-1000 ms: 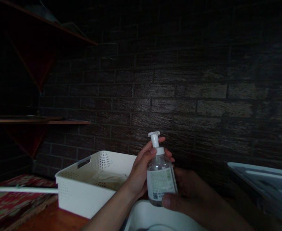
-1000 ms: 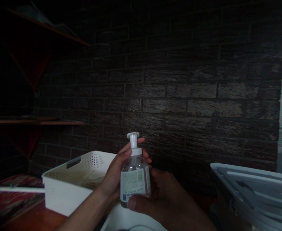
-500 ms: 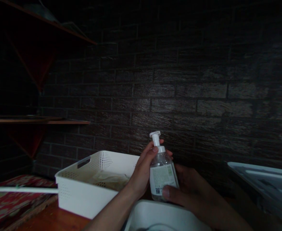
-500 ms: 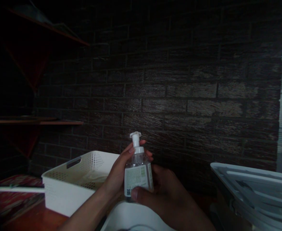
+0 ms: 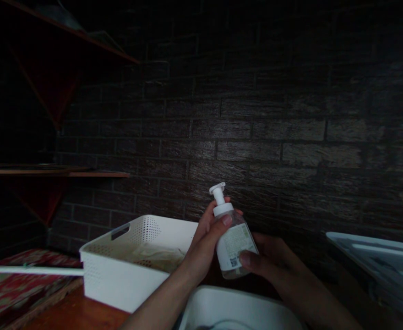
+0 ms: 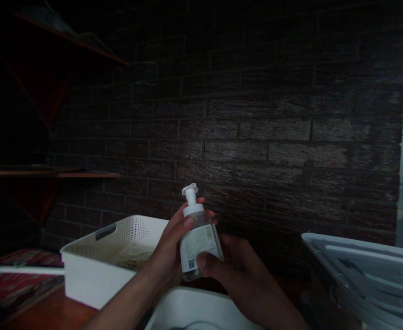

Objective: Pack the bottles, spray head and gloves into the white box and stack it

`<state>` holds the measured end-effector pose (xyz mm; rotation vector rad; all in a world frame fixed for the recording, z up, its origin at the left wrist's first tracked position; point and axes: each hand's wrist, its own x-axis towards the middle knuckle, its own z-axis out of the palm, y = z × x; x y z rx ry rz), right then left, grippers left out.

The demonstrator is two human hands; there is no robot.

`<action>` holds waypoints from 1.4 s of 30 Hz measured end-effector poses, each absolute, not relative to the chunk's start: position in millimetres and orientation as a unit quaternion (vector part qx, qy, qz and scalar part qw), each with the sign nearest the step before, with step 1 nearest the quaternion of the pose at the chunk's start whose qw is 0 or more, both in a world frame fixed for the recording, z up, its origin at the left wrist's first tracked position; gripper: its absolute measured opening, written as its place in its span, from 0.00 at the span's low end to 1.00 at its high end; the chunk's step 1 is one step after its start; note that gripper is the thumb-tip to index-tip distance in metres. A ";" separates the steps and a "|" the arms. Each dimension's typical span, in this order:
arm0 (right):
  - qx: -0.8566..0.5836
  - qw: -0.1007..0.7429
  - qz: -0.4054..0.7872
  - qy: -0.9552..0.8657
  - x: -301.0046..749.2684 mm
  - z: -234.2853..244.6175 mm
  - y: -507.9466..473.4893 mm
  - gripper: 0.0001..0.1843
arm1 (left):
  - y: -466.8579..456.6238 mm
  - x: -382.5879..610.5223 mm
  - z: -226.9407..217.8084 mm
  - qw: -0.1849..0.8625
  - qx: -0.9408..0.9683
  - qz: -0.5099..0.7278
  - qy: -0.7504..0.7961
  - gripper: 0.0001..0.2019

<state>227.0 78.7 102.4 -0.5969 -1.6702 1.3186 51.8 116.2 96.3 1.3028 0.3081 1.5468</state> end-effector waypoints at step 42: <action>-0.195 0.468 0.655 -0.560 230.7 96.8 100.5 0.32 | 108.7 49.1 111.1 0.546 0.556 0.568 0.264 0.31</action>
